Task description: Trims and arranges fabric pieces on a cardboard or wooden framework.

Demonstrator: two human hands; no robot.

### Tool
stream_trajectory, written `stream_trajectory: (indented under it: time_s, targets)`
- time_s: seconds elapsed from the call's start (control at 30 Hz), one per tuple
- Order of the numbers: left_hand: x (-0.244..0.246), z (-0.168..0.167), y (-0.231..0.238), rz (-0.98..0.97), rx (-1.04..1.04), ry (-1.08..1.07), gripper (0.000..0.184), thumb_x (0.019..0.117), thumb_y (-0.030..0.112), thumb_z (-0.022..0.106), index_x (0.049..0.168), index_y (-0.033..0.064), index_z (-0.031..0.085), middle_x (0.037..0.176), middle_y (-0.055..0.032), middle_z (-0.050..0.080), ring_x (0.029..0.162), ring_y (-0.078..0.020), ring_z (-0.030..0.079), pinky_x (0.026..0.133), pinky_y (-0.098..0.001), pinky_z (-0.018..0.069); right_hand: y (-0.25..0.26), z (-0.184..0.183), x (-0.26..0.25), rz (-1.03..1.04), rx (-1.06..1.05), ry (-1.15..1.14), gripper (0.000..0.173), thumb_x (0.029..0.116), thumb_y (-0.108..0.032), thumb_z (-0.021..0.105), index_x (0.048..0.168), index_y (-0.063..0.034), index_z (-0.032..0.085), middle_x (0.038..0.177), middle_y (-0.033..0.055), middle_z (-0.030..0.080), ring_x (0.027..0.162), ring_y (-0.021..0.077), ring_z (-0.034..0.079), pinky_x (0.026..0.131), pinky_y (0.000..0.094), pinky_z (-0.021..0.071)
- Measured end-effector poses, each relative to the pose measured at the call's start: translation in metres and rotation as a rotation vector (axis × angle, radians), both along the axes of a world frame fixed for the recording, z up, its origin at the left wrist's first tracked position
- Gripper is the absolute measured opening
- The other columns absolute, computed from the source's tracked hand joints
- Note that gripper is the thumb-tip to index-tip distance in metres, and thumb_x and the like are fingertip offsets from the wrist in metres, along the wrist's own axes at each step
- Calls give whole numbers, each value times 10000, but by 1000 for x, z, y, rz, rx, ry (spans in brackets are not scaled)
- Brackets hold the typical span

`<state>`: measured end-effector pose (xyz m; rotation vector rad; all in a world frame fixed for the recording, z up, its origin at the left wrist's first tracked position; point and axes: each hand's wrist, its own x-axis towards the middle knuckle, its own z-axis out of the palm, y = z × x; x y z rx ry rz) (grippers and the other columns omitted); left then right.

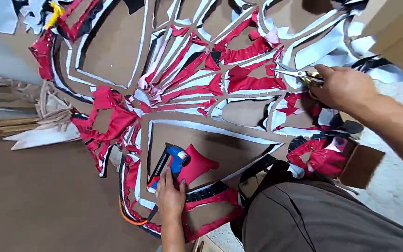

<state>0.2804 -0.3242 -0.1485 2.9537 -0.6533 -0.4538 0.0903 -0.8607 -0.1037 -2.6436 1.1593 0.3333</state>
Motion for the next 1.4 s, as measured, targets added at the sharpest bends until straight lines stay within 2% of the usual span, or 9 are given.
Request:
stream_trajectory:
  time_s: [0.1,0.23,0.43,0.57,0.7,0.77,0.9,1.13,1.4]
  targets:
    - [13,-7,4,-41,-29,11,591,955,221,716,1490,56,528,1324,-232,644,1237,-417,617,1066,-589,474,57,7,6,236,67,-190,462,987,-222,644,1379,12,574,1234,296,644,1139,508,631,919,707,499]
    - [23,2,14,-149,-209,-144,458,1004,213,597,1445,88,598,1249,-244,673,1167,-443,641,1005,-623,496,217,-44,31,537,318,-372,444,914,-219,712,1352,-173,663,1211,91,720,1117,292,689,953,547,561]
    - [74,15,15,-228,-174,-230,421,1002,164,629,1422,126,629,1260,-317,638,1180,-535,596,976,-706,448,347,-71,75,566,410,-250,658,981,-58,594,1591,-135,359,1238,218,650,1126,391,652,953,563,529]
    - [87,-2,8,-285,-148,-179,474,991,230,655,1431,63,601,1414,-320,545,1325,-510,516,1090,-647,419,345,-70,79,570,451,-190,645,987,-44,590,1586,-116,361,1156,247,642,1070,426,650,865,559,563]
    - [40,9,15,-542,-176,58,874,862,601,702,1519,63,495,1554,-257,442,1419,-460,445,1128,-664,379,341,-44,65,611,446,-244,439,1056,-106,494,1479,7,463,1186,242,659,1116,413,653,918,537,549]
    - [23,-5,23,-548,-140,80,1030,765,507,835,1576,54,390,1571,-228,432,1412,-445,458,1116,-654,398,349,-35,59,594,454,-283,392,1085,-135,447,1438,30,492,1184,251,655,1123,418,651,925,548,543]
    - [26,5,26,-469,-165,54,719,835,-21,722,1512,44,489,1416,-249,586,1283,-445,589,1041,-638,481,362,-15,48,546,456,-411,379,1110,-221,425,1345,50,550,1150,256,667,1103,418,666,928,547,541]
    - [83,65,-17,-371,-170,738,493,879,330,782,1336,173,680,1237,-66,723,1139,-215,691,1020,-514,548,282,-1,-6,140,313,-528,417,1073,-391,509,1353,-117,653,1163,113,734,1059,271,717,947,530,570]
    - [4,38,-2,140,-363,91,566,1026,360,605,1410,-54,559,1292,-313,623,1193,-461,615,1044,-633,459,187,-28,-42,190,186,-418,397,1060,-331,521,1364,-102,633,1220,113,706,1150,279,680,978,512,551]
